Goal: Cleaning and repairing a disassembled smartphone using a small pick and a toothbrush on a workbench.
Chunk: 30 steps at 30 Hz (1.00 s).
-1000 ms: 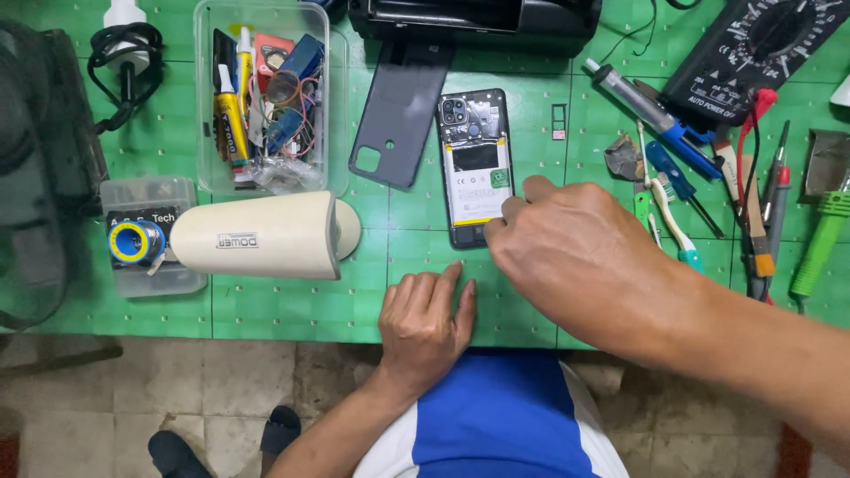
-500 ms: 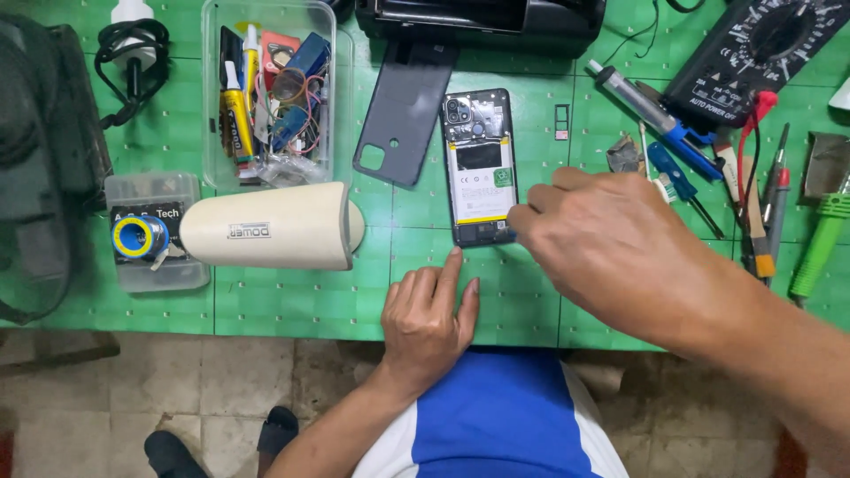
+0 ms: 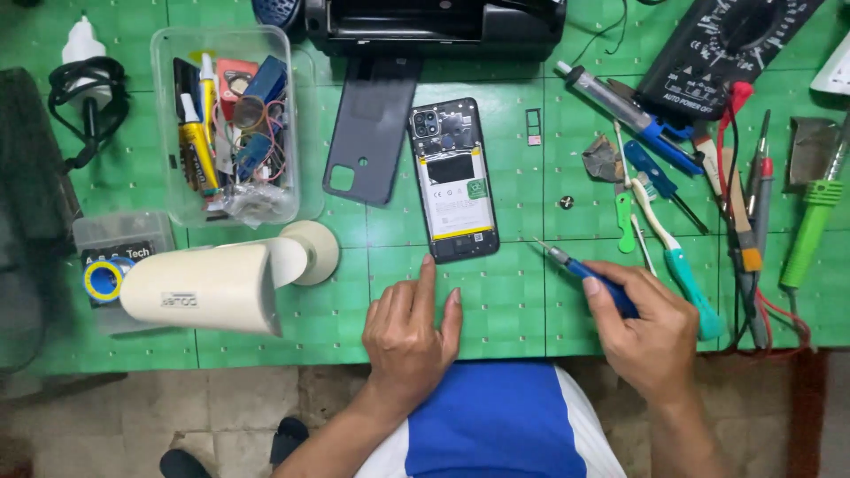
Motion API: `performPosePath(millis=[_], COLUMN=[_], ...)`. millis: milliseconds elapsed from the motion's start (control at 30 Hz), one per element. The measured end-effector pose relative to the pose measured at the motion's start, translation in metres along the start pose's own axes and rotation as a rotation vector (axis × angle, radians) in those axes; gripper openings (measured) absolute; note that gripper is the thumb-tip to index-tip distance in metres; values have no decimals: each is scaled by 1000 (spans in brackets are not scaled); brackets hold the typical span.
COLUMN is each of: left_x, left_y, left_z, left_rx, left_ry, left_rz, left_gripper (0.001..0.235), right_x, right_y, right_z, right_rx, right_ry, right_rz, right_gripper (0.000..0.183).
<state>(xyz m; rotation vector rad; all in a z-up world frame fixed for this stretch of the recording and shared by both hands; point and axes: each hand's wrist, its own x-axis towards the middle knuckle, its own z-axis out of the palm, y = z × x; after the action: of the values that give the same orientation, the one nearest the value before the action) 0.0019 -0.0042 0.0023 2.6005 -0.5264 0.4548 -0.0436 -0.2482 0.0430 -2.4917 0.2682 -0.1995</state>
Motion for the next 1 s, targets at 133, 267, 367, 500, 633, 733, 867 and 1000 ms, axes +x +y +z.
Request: performPosePath(millis=[133,267,367,500,633,733,867,1000], left_x=[2,1,3,4,7,7,6,5], left_y=[0,-1,0,1,2,2,2,2], left_z=[3,1,0,-1,-3,-5,-5,-5], left_rx=[9,-16,-47,-74,-47,-52,-74,-78], left_ry=[-33,-40,-49,-68,-80,-88,-77,-68], left_rz=[7,13,28,34,45,45,29,15], left_gripper=[42,41,39,37,36,36,34,33], right_x=[-1,3,4,5,6,5,1,1], right_y=[6,9,10,11,9,9,12,12], right_z=[5,9,11,12,13,15,17,16], right_rx=[31,50,37,17,22,16,5,18], right_ry=[19,24,7,-9,-16,-20,-3,6], right_rz=[28,-18,-12,5,4,15,4,0], right_gripper=[18,17,17,17,17,17,16,17])
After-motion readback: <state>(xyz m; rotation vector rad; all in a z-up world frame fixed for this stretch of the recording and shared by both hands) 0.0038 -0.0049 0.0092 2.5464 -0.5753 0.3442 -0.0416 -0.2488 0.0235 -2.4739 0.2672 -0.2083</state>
